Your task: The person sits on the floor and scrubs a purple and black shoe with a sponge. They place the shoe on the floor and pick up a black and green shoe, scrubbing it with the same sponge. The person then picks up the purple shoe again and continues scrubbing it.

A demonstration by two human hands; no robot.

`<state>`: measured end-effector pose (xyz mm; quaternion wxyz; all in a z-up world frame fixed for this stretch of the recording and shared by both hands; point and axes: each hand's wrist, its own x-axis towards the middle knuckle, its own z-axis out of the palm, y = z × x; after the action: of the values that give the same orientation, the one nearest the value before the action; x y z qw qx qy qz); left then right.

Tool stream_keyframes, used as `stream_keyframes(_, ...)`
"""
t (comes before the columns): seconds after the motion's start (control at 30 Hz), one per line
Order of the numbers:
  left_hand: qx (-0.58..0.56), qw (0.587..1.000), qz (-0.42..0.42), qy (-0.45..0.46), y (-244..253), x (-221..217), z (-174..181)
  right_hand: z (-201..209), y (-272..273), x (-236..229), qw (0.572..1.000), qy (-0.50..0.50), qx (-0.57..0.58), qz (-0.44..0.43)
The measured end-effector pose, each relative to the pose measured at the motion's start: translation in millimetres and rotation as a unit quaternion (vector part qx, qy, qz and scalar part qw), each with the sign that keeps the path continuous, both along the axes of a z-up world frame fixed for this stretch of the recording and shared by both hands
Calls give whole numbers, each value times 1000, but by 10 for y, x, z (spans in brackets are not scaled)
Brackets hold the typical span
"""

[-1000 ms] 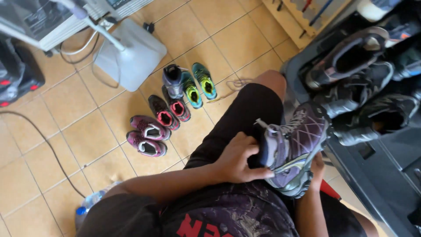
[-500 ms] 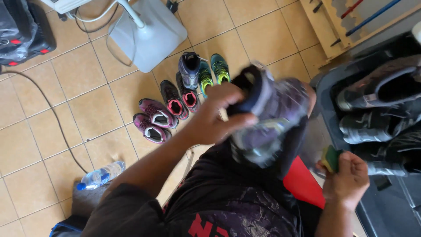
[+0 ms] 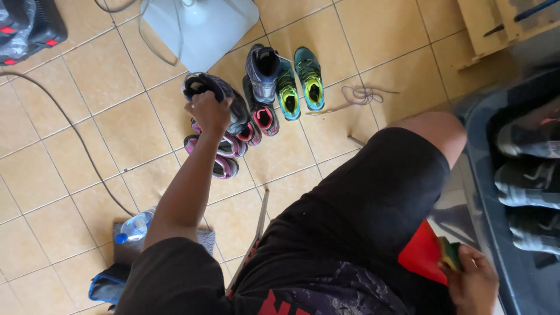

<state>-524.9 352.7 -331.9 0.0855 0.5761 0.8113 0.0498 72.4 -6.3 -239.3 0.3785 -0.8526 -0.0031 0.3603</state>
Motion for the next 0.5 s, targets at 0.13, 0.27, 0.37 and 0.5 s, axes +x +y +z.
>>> stream_keyframes(0.13, -55, 996, 41, 60, 180, -249, -699, -257, -664, 579, 695, -404, -220, 553)
stream_keyframes(0.27, -77, 991, 15, 108, 359, -311, -1256, 413, 103, -301, 983, -100, -149, -21)
stream_keyframes(0.37, -47, 993, 12, 106, 501, -198, -1310, 209, -216, -146, 987, -114, -106, -26)
stream_keyframes(0.5, -319, 947, -31, -33, 713, -65, -1108, 429, -205, -303, 993, -77, -82, 42)
